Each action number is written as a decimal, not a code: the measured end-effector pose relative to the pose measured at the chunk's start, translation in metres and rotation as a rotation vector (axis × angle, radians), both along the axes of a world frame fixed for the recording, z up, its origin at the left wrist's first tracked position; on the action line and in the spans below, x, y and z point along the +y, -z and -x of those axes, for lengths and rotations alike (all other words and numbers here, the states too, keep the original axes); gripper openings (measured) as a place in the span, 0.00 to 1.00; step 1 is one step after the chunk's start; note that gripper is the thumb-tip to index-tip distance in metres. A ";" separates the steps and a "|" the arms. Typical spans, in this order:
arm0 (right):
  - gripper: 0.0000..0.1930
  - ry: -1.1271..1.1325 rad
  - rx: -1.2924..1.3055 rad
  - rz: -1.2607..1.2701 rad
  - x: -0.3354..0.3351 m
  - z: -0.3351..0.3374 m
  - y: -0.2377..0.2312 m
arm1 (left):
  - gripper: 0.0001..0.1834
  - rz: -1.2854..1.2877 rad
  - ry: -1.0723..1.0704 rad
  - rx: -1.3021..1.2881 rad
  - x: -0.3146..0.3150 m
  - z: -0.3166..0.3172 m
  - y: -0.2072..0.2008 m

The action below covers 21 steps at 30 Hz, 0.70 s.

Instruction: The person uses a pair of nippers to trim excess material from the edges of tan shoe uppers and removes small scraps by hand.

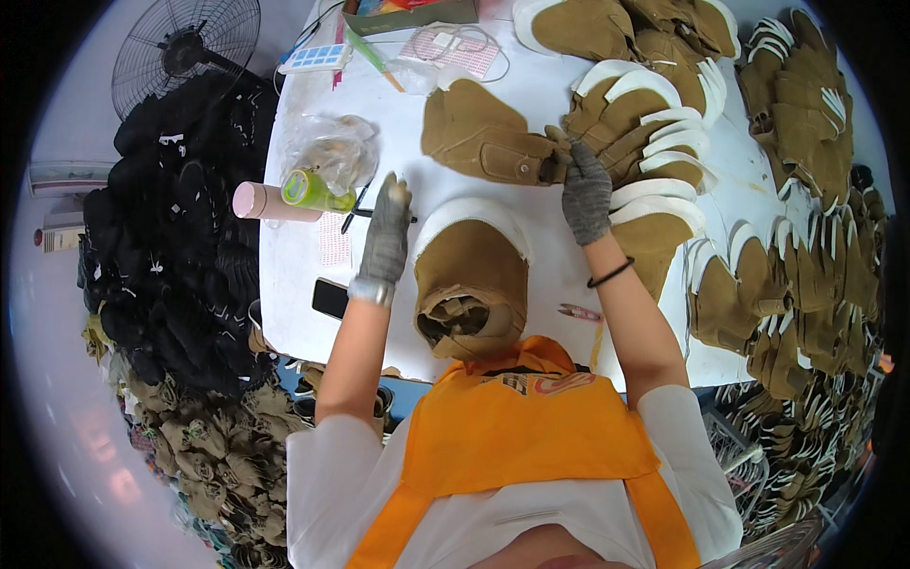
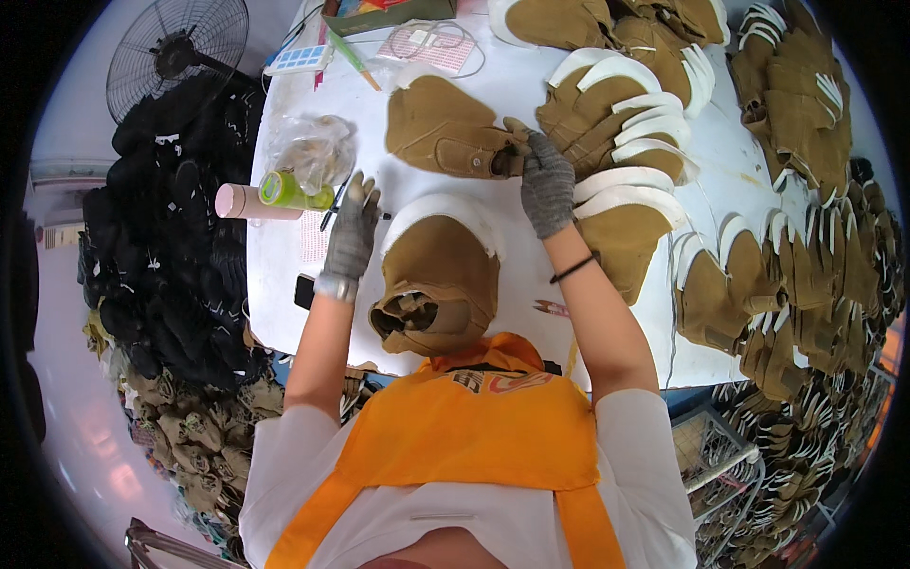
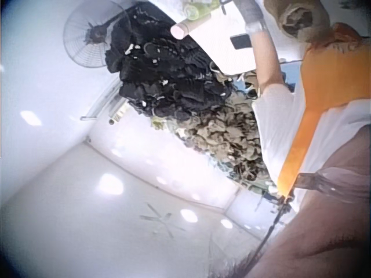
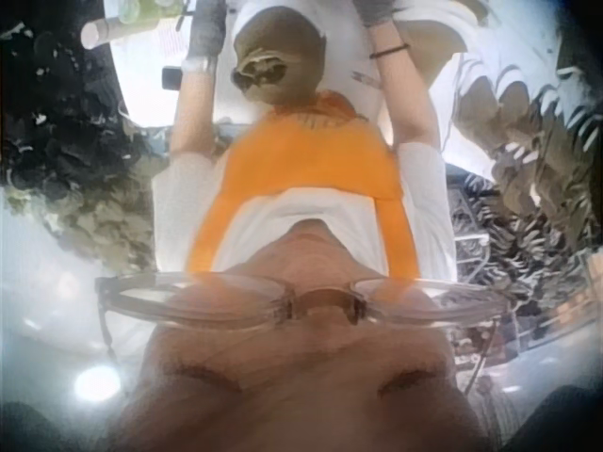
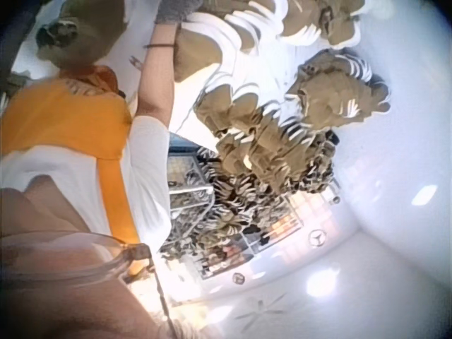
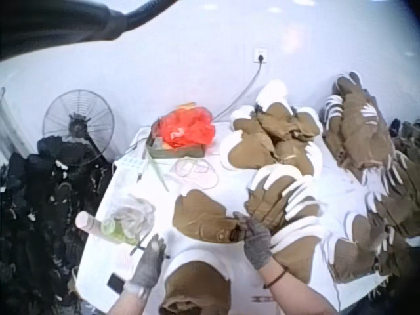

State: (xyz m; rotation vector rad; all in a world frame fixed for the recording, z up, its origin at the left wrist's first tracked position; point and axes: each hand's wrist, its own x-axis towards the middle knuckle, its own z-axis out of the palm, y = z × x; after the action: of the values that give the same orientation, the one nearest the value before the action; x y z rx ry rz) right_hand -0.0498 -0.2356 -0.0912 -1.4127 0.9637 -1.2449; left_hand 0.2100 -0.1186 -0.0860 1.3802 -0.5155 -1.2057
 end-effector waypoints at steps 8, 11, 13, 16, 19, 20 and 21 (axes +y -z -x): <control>0.14 0.193 0.463 0.137 0.027 0.054 -0.004 | 0.31 0.195 0.111 0.277 -0.081 0.029 -0.007; 0.14 0.283 0.391 0.217 0.036 0.070 -0.068 | 0.31 0.213 -0.012 0.419 -0.082 0.022 0.026; 0.15 0.220 0.131 0.172 0.044 0.068 -0.101 | 0.29 0.127 0.090 0.388 -0.079 0.018 0.052; 0.18 0.367 0.439 0.435 0.050 0.064 -0.114 | 0.23 -0.052 0.329 0.169 -0.078 0.012 0.071; 0.19 0.420 0.351 0.404 0.063 0.059 -0.123 | 0.19 0.118 0.545 -0.713 -0.061 0.016 0.020; 0.19 0.392 0.331 0.366 0.069 0.062 -0.126 | 0.19 0.205 0.504 -0.725 -0.047 0.028 -0.020; 0.19 0.365 0.309 0.331 0.076 0.062 -0.129 | 0.18 0.291 0.462 -0.740 -0.034 0.039 -0.059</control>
State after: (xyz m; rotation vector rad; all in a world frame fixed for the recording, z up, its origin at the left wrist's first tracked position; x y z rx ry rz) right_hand -0.1123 -0.1598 0.0381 -1.7792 1.3148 -1.5341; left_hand 0.1709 -0.1523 -0.0268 1.4684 -1.5333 -0.8815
